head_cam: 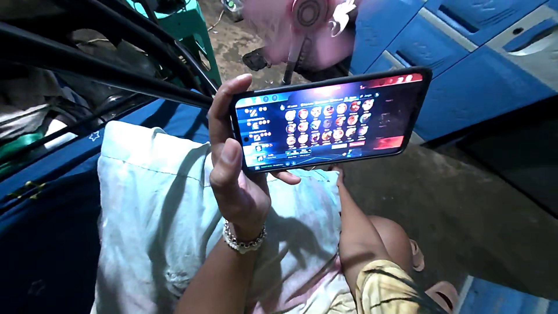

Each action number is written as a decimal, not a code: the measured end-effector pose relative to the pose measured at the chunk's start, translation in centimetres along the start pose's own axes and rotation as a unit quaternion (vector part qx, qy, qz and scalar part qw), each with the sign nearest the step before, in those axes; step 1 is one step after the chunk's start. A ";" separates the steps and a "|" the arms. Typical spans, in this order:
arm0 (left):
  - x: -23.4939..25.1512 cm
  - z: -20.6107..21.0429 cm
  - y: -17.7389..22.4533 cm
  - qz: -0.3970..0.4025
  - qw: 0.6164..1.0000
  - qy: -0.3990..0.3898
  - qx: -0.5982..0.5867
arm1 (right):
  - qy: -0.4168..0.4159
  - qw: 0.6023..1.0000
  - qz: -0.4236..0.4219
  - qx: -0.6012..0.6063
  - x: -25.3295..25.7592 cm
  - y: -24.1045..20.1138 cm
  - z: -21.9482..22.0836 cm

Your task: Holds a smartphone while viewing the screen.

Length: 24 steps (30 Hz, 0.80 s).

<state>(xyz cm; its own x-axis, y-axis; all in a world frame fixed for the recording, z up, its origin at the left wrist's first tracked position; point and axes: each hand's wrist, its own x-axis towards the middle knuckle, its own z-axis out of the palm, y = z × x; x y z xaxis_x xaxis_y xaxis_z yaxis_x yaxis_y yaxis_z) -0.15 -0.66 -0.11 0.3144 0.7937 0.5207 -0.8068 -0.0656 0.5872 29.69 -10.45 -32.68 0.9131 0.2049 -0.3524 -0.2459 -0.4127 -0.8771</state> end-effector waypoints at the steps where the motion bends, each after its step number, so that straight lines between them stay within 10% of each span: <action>1: 0.0 0.0 0.0 0.000 1.000 0.000 0.003 | 0.003 1.000 -0.006 -0.009 0.3 0.4 0.0; 10: -0.1 0.0 -0.1 0.000 1.000 0.004 -0.003 | 0.021 0.998 -0.046 -0.044 -1.9 -1.2 -0.8; 16: 0.0 0.1 0.0 0.000 1.000 0.002 0.008 | -0.080 0.988 0.110 -0.079 -2.4 -5.0 -2.0; 18: 0.0 0.1 0.0 0.002 1.000 0.003 0.011 | 0.059 0.992 -0.080 -0.080 -1.0 0.4 0.1; 24: -0.1 0.1 -0.1 0.004 1.000 0.011 0.018 | -0.061 0.995 0.038 -0.067 -1.6 -2.7 -1.4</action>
<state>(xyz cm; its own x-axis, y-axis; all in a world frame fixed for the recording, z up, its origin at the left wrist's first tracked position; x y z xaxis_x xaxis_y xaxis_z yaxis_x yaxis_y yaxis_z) 0.01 -0.76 -0.16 0.2970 0.8057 0.5125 -0.7907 -0.0934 0.6051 29.32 -10.93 -29.30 0.8455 0.2716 -0.4598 -0.2594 -0.5436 -0.7982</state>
